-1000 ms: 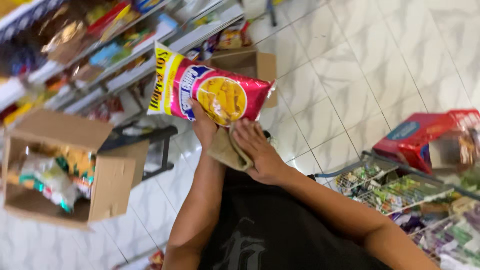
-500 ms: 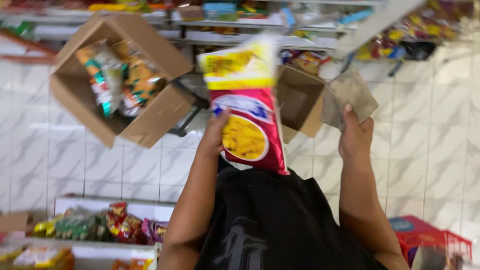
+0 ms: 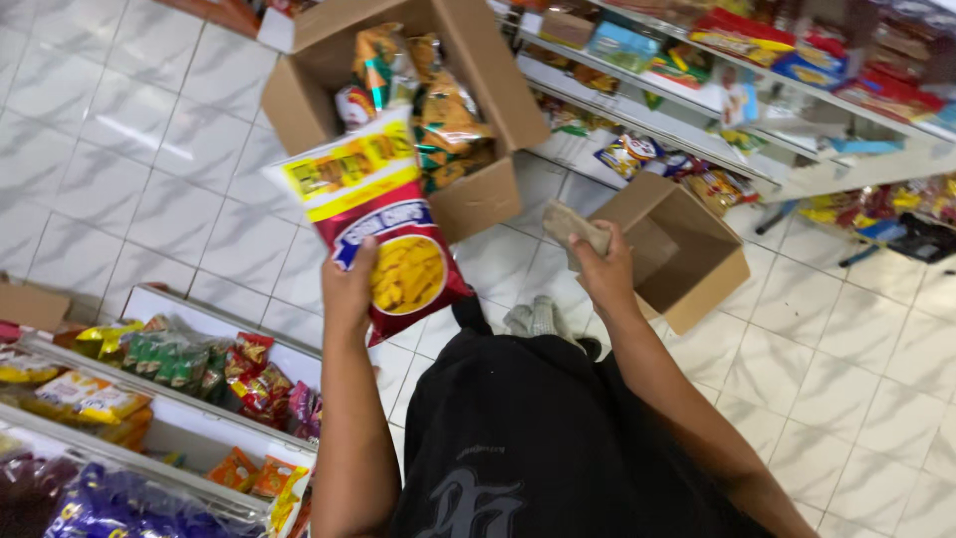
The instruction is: The person wipes the surface of a bag of Happy Tos corn chips using a checkered cloth. They repeatedly pick up the bag, wipe it, and place it back into a cardboard box or onto a shelf. The person handles the bag multiple times, wiping different sides and sections of the packaging.
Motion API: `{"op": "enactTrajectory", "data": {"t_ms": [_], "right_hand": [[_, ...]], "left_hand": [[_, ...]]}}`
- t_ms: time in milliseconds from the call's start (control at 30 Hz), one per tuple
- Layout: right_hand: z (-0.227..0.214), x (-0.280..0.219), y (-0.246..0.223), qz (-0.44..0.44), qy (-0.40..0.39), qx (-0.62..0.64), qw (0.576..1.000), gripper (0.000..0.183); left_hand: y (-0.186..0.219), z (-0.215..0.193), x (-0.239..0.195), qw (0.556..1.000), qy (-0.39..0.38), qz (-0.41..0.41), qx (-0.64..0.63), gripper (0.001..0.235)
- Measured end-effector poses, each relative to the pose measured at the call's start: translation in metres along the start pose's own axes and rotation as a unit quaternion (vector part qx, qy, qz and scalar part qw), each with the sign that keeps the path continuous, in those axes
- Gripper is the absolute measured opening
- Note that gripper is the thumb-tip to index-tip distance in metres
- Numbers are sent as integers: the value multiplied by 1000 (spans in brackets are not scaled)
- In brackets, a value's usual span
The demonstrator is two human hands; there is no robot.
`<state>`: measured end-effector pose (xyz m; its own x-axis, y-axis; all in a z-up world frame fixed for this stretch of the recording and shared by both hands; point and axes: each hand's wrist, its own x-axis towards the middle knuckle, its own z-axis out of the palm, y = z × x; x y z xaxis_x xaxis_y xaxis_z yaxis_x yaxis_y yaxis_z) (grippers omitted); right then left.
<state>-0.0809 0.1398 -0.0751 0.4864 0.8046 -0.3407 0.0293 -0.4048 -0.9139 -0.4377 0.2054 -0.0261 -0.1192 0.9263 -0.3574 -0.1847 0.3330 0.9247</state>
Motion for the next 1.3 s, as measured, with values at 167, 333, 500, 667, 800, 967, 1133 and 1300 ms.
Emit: {"op": "enactTrajectory", "data": {"t_ms": [167,333,500,667,800,967,1133,1300], "right_hand": [[65,27,-28,-136,-71,-94,984,27],[108,25,-48,-85,-158,-61,982,29],[120,11,-64,-320,-292,-272,859,27],[125,28,-55,-274,-317,-258,871,26],[146,56,-33,-141,-229,-168,949,43],[214,91,-9,-113,-141,-154,972,45],[226,84,-1,-129,-138,-361,913,65],[190,63,27,-191,-130,-355,906,48]], "left_hand": [[10,-70,9,991,118,56,-27,39],[1,-104,3,986,162,32,-2,40],[-23,-108,-10,984,177,-4,-27,41],[-36,-101,-14,986,161,-27,-20,44],[-32,-90,-9,993,110,-46,1,44],[-20,-79,-4,996,79,-28,8,43],[-15,-80,-10,996,85,-21,3,43],[-23,-78,-23,993,106,-39,18,44]]}}
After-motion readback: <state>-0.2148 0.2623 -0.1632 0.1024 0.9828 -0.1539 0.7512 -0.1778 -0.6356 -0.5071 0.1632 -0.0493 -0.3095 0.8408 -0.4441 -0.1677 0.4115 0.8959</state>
